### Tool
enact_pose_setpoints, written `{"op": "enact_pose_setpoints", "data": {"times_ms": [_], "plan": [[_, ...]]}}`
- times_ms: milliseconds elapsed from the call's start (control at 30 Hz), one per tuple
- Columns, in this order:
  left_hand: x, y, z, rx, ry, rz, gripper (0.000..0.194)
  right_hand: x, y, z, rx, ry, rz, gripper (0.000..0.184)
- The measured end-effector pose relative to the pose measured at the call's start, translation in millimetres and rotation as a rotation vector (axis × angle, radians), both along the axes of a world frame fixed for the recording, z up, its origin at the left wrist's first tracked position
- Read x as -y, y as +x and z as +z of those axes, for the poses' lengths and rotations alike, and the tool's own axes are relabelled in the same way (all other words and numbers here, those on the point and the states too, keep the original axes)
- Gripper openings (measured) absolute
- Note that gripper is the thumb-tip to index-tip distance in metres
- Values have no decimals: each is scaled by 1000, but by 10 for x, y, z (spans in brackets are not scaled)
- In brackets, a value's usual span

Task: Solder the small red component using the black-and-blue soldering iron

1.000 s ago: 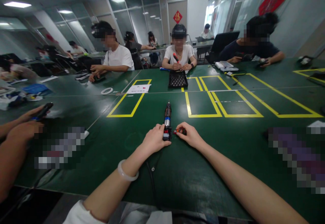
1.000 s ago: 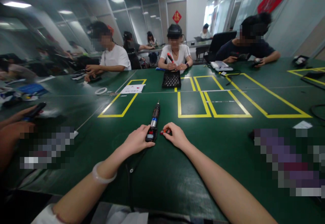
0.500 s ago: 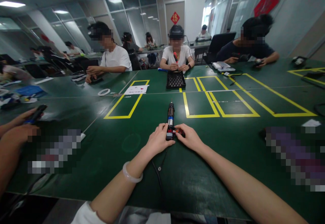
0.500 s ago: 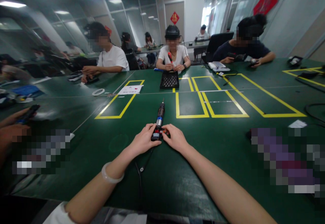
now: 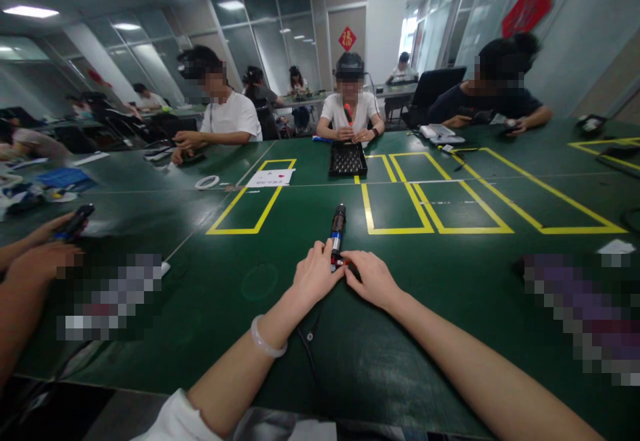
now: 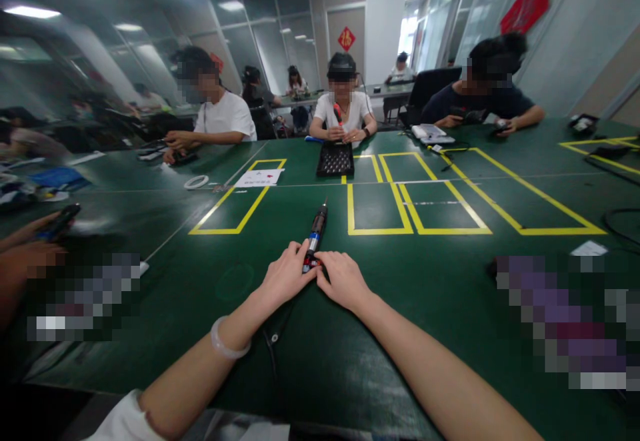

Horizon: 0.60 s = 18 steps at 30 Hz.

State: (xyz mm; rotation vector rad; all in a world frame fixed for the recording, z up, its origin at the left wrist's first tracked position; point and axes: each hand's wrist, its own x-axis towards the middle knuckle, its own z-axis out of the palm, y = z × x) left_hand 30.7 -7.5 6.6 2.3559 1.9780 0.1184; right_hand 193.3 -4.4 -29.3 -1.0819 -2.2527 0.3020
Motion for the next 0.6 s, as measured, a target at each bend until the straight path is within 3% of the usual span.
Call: {"op": "enact_pose_setpoints", "data": {"times_ms": [300, 433, 600], "plan": [[106, -273, 20, -18, 18, -26, 61, 50, -28, 25, -21, -78, 100, 36], [275, -597, 74, -47, -21, 15, 63, 23, -8, 5, -36, -114, 106, 37], [545, -1197, 84, -69, -62, 140, 65, -3, 8, -12, -50, -127, 97, 37]]}}
